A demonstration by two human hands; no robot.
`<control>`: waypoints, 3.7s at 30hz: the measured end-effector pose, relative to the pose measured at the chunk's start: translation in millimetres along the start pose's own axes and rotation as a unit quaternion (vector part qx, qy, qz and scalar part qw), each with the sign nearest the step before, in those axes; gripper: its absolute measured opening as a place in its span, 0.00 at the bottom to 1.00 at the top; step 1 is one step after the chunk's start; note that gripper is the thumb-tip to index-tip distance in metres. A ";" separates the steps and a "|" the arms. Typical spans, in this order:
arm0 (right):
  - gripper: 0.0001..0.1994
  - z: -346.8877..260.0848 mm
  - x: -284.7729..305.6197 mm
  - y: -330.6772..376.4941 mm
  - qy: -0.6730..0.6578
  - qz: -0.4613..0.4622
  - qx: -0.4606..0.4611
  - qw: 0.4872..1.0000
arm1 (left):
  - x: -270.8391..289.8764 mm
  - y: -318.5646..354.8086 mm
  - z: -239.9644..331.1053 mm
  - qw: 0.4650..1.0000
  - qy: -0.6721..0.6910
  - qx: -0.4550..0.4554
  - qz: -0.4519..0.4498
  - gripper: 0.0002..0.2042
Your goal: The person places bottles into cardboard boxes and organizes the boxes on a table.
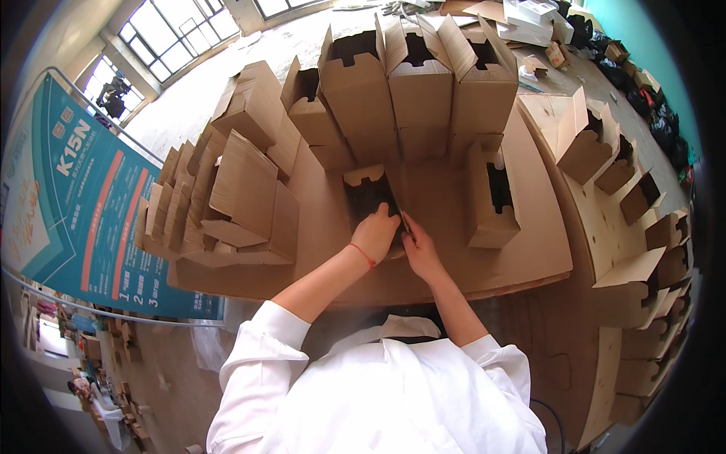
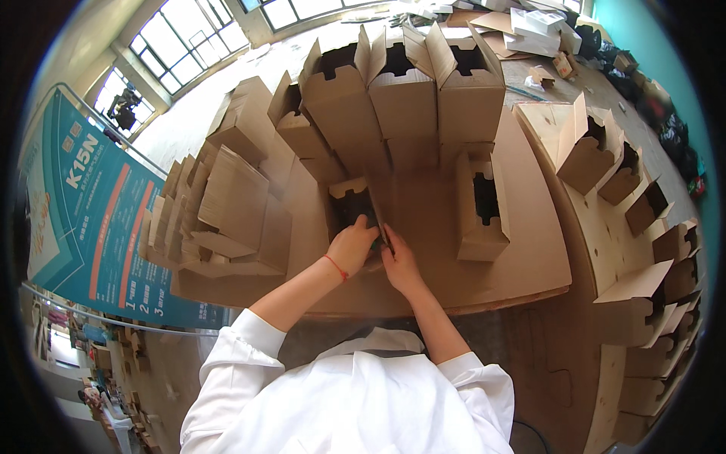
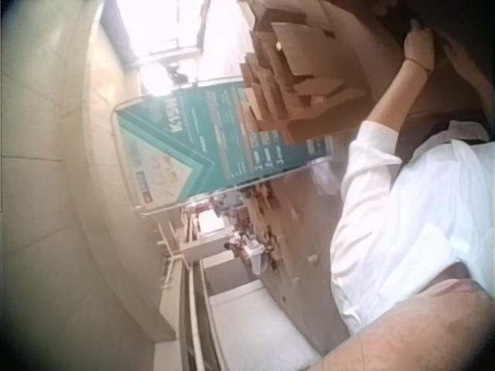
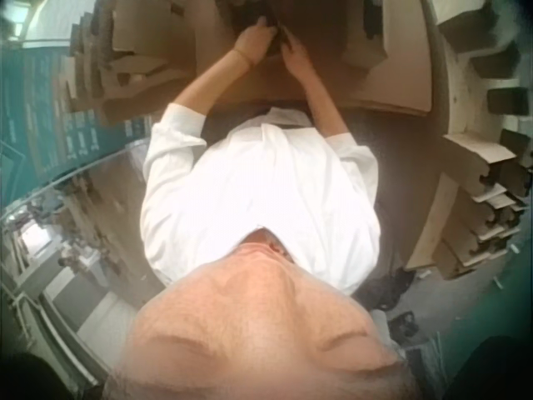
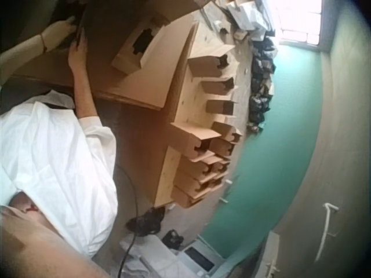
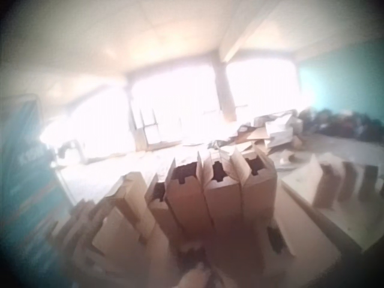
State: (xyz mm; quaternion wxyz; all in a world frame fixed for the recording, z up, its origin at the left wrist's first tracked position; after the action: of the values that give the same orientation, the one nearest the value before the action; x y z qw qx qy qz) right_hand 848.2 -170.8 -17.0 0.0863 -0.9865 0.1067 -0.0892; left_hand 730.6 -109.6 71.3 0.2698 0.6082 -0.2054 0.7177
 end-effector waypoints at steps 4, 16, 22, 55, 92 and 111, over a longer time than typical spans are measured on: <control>0.23 5.9 2.1 0.9 0.002 -0.011 0.007 1.000 | -6.6 -9.4 -1.4 0.997 0.013 0.014 -0.069 0.14; 0.24 9.7 3.6 -2.5 -0.034 -0.024 -0.003 0.999 | -37.3 -44.9 -6.4 0.976 -0.027 0.030 -0.214 0.10; 0.40 -46.8 29.2 1.5 0.011 -0.080 0.067 0.994 | 6.6 -14.4 -28.7 0.979 0.162 -0.074 -0.099 0.17; 0.23 -21.3 -2.9 -23.8 0.219 -0.085 0.135 0.962 | -87.5 -7.5 -65.3 0.650 0.740 0.168 0.028 0.40; 0.26 8.2 192.4 -13.5 0.601 0.087 -0.003 0.794 | -118.3 -90.0 74.7 0.784 0.604 0.138 0.038 0.41; 0.17 -132.0 -18.8 -56.9 0.122 0.070 0.191 0.972 | 130.9 171.7 -296.7 0.740 0.479 0.415 0.225 0.35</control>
State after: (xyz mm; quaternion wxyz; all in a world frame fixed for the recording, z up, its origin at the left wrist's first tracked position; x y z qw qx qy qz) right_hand 815.6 -131.7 118.7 0.2653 -0.9236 0.1660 -0.2214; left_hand 380.0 -39.0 153.7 -0.1163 0.1720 0.1385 0.9684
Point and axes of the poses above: each hand's wrist, its own y-axis away from the middle knuckle, its own x-axis out of the back of the hand, z = x × y, the point moved 1 cm from there along -y, towards the middle knuckle, and after that the axes turned 6 degrees about x, right-handed, at the moved point
